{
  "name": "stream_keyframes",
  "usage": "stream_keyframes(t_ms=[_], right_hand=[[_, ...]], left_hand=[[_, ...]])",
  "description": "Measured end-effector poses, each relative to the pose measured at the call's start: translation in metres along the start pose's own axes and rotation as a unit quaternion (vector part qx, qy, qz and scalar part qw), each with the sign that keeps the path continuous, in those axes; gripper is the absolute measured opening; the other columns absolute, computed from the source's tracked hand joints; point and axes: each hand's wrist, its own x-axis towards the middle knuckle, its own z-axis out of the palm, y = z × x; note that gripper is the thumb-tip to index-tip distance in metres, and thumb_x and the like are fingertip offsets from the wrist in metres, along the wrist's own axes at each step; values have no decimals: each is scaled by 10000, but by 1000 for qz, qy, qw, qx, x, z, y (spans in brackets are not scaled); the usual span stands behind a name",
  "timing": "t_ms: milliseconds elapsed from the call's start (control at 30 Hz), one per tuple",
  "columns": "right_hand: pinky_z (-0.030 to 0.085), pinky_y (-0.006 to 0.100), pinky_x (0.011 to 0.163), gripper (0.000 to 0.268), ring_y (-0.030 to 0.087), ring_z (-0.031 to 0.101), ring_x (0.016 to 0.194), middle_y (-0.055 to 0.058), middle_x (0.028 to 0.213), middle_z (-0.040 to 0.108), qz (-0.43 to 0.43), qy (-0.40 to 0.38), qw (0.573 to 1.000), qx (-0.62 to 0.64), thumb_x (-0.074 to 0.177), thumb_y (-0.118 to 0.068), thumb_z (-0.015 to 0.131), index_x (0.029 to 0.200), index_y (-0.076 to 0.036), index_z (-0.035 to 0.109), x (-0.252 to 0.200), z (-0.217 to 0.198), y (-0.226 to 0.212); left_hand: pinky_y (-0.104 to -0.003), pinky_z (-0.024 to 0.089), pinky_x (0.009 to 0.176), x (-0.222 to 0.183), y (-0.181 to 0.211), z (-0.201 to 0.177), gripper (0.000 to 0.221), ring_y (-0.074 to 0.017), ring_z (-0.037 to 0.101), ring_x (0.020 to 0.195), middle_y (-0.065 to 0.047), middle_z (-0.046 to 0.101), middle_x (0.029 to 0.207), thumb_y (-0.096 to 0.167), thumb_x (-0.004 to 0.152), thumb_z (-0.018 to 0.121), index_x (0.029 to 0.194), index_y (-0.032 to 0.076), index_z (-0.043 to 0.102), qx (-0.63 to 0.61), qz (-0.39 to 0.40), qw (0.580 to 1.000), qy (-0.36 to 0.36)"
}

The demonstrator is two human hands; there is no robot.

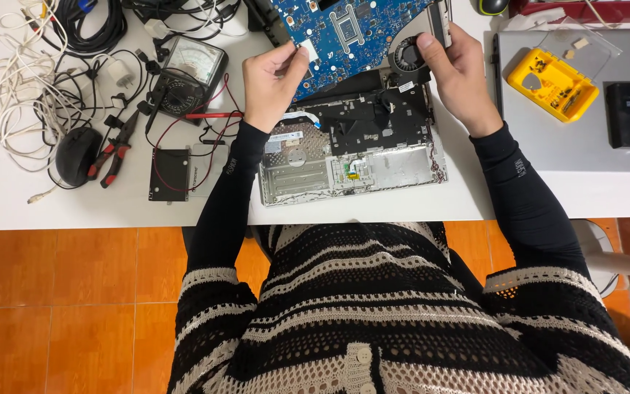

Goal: The person works at a bench on a disassembled laptop, using a screwdriver on the motherboard, lifting the board out of the chassis and repositioning it, then probing points on the motherboard with multimeter test leads. The person continues probing different spots on the board with the red and black leads.

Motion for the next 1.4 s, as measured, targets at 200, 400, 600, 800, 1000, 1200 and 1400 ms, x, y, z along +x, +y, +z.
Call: stream_keyframes(t_ms=[200,400,600,800,1000,1200,1400], right_hand=[[499,231,1006,363,66,617,1119,41,1255,685,14,0,1000,4,1193,-260,548,1408,32,566,0,1,1],[500,242,1057,369,69,614,1155,42,1283,676,5,-8,1000,17,1201,-262,544,1423,32,557,0,-2,8],[502,237,1036,366,57,615,1136,19,1262,678,30,-4,997,65,1185,-263,560,1418,20,556,2,-11,17],[446,220,869,245,16,547,902,-39,1012,636,67,15,994,90,1201,-278,593,1222,-35,615,-2,-13,22],[493,240,945,237,47,613,966,-21,1107,673,94,-9,977,190,1179,-258,605,1279,-46,635,1,-8,15],[517,255,1029,300,60,637,1101,-22,1201,695,89,-44,985,143,1160,-267,591,1361,-45,616,0,-7,5],[482,256,1050,294,55,606,1115,-20,1241,694,59,-78,995,11,1156,-245,611,1372,-48,642,1,-13,3]], left_hand=[[-193,560,740,0,3,2,259,-30,697,848,-36,789,953,99,1036,666,1250,-39,711,51,-4,999,14],[-203,573,773,0,-1,-3,251,-28,689,854,-34,786,957,99,1046,661,1252,-33,712,55,5,998,8],[-183,517,773,1,-3,-9,293,-5,627,873,-15,755,975,151,1073,661,1294,-37,697,5,-7,999,-33],[-209,427,708,4,-11,-22,390,-57,535,807,-3,615,938,368,1116,602,1190,8,733,-77,-93,990,-79],[-297,583,919,6,4,-29,424,-134,728,982,-83,750,1092,430,1071,597,1115,19,690,-246,-132,949,-147],[-268,524,852,2,-17,-39,461,-101,671,918,-54,726,1026,467,1072,626,1050,11,689,-255,-96,949,-156],[-228,449,738,0,-37,-44,442,-44,550,765,29,621,851,458,1052,688,882,53,631,-246,-65,956,-146]])
